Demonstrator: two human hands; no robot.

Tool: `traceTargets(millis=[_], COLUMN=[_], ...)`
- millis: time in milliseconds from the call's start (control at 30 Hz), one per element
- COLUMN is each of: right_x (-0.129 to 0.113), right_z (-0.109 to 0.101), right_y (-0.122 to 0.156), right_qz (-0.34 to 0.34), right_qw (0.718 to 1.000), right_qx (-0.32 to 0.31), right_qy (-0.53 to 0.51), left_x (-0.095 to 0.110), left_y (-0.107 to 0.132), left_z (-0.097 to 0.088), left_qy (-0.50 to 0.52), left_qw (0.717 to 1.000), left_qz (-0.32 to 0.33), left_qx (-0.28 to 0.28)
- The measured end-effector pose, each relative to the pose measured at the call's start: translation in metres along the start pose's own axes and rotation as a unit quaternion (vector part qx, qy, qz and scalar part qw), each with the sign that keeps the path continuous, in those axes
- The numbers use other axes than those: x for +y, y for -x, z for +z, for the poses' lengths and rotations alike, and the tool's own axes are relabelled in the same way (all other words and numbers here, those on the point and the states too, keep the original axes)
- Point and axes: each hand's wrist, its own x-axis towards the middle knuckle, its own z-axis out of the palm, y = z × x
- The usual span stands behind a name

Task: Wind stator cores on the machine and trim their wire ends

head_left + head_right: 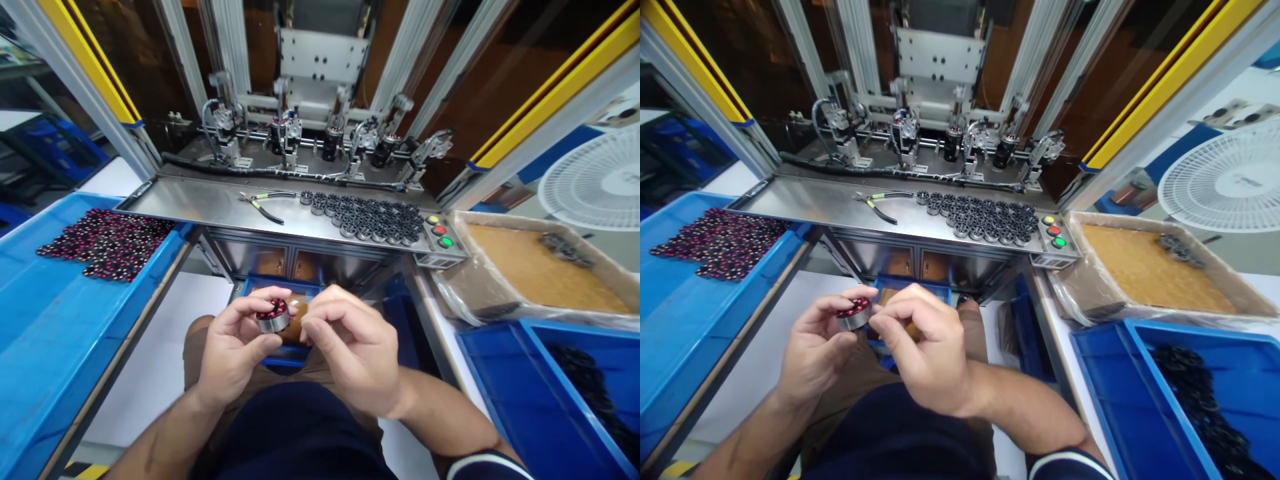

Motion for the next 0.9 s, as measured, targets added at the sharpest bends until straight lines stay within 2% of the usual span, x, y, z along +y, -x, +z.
traceTargets(millis=[133, 300, 467, 633, 700, 733, 767, 800, 867, 900], right_x=[0.000, 0.007, 0.017, 0.024, 0.026, 0.027, 0.028, 0.030, 0.032, 0.033], right_z=[0.012, 0.022, 0.021, 0.025, 0.027, 0.027, 0.025, 0.023, 0.017, 0.013], right_y=[0.015, 0.024, 0.029, 0.031, 0.030, 0.030, 0.029, 0.028, 0.027, 0.026], right_qz=[0.162, 0.290, 0.307, 0.328, 0.333, 0.327, 0.306, 0.265, 0.121, 0.039], right_qw=[0.979, 0.925, 0.896, 0.823, 0.810, 0.818, 0.843, 0.883, 0.967, 0.990], right_qx=[-0.044, -0.070, -0.067, -0.117, -0.135, -0.131, -0.118, -0.098, -0.050, -0.033], right_qy=[-0.118, -0.235, -0.314, -0.449, -0.464, -0.454, -0.426, -0.376, -0.217, -0.129], left_x=[0.001, 0.003, 0.005, 0.007, 0.009, 0.010, 0.012, 0.014, 0.020, 0.024], left_y=[-0.006, -0.005, -0.004, -0.007, -0.009, -0.009, -0.009, -0.009, -0.006, -0.004], left_z=[-0.004, -0.004, -0.008, -0.011, -0.010, -0.010, -0.010, -0.011, -0.012, -0.013], left_qy=[0.009, 0.026, 0.021, -0.027, -0.044, -0.058, -0.078, -0.108, -0.189, -0.234], left_qw=[1.000, 0.999, 0.998, 0.994, 0.989, 0.987, 0.987, 0.986, 0.976, 0.966], left_qz=[0.021, 0.010, 0.021, 0.057, 0.062, 0.069, 0.082, 0.097, 0.111, 0.106], left_qx=[-0.007, -0.029, -0.048, -0.094, -0.129, -0.131, -0.116, -0.086, -0.022, -0.014])
